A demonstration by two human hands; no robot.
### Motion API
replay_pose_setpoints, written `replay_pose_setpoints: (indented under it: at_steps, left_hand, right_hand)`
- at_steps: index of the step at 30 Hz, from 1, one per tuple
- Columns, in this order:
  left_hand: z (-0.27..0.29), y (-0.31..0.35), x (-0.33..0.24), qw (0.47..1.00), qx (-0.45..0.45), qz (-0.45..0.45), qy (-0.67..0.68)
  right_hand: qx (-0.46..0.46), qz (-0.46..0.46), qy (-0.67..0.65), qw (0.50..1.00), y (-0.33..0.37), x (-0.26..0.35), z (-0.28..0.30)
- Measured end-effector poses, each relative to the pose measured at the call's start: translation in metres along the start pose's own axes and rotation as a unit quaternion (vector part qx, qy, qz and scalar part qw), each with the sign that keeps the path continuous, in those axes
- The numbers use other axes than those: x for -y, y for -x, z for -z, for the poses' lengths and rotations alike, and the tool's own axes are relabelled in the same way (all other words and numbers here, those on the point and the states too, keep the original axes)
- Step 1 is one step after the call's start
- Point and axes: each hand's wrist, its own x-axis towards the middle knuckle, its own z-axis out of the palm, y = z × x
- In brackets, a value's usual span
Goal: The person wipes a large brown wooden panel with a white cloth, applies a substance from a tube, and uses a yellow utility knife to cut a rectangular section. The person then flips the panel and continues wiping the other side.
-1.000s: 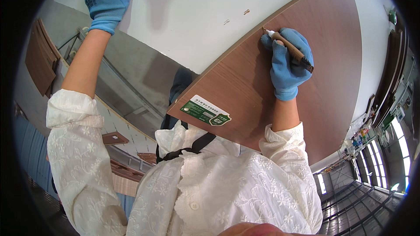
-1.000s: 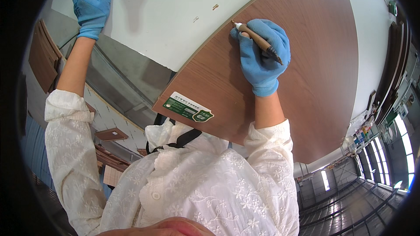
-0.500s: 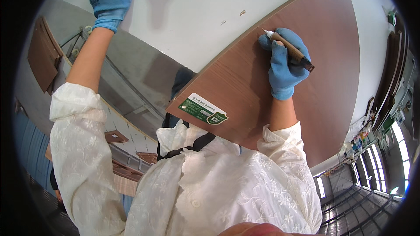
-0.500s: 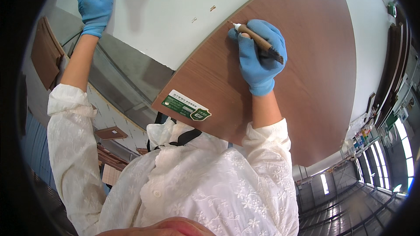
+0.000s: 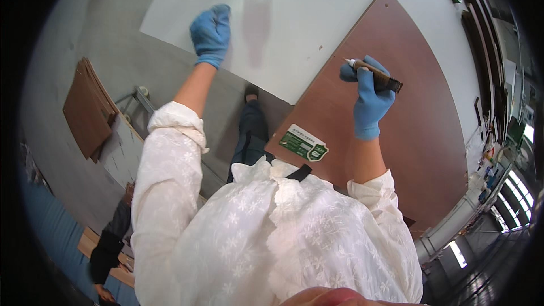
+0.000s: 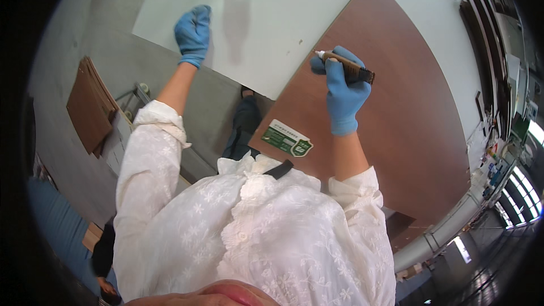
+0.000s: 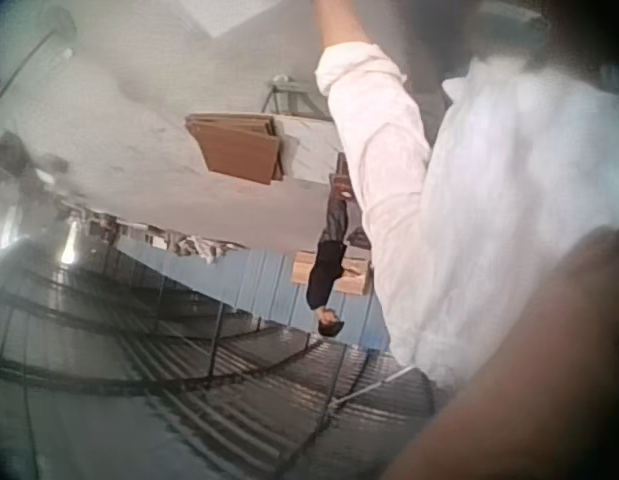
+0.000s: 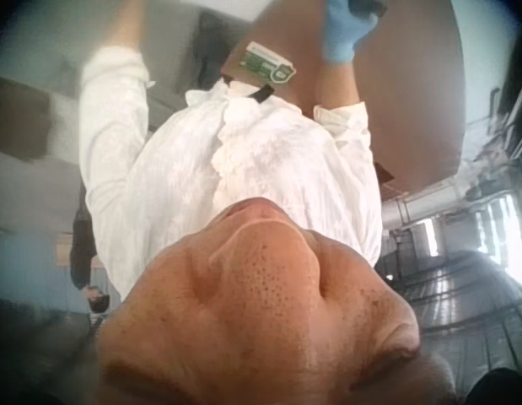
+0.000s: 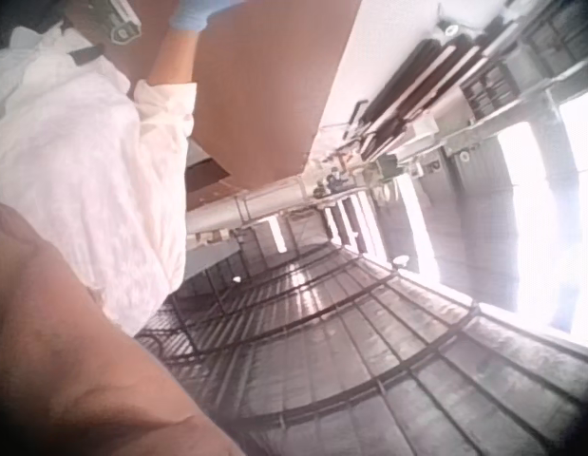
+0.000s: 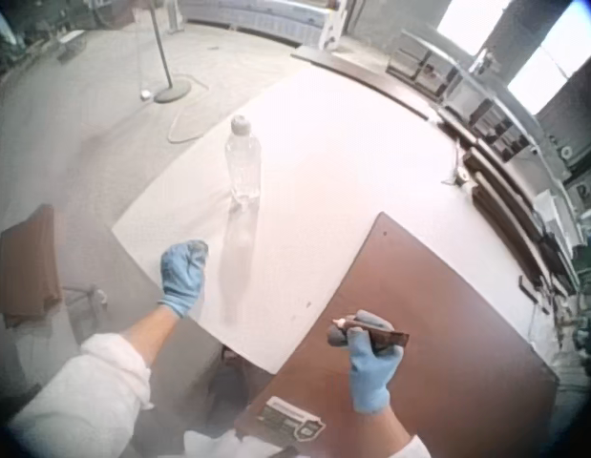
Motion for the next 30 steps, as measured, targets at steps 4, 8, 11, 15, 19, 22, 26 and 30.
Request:
replay_pose_setpoints:
  at_steps: [4, 8, 11, 15, 19, 22, 26, 30]
  left_hand:
    - [0.062, 0.009, -0.068, 0.844, 0.147, 0.126, 0.5]
    - [0.168, 0.02, -0.128, 0.72, 0.334, 0.119, 0.596]
    - [0.218, 0.012, -0.155, 0.609, 0.419, 0.096, 0.667]
    - [0.257, 0.007, -0.175, 0.619, 0.464, 0.081, 0.629]
    - [0.264, 0.007, -0.184, 0.596, 0.475, 0.084, 0.642]
    - [0.258, 0.008, -0.185, 0.593, 0.473, 0.085, 0.646]
    - [0.25, 0.009, -0.186, 0.594, 0.483, 0.096, 0.636]
    - [0.246, 0.004, -0.188, 0.582, 0.503, 0.104, 0.631]
  right_hand:
    - [0.0, -0.002, -0.072, 0.997, 0.04, 0.065, -0.039]
    - [0.059, 0.043, -0.165, 0.983, 0.078, 0.121, -0.069]
    - [0.104, 0.017, -0.176, 0.979, 0.101, 0.154, -0.077]
    - [0.136, 0.016, -0.131, 0.982, 0.126, 0.182, -0.08]
    - [0.146, 0.028, -0.115, 0.982, 0.138, 0.193, -0.078]
    - [0.135, 0.032, -0.135, 0.981, 0.142, 0.194, -0.074]
    - [0.117, 0.057, -0.143, 0.981, 0.142, 0.19, -0.072]
    - [0.105, 0.043, -0.151, 0.982, 0.14, 0.186, -0.072]
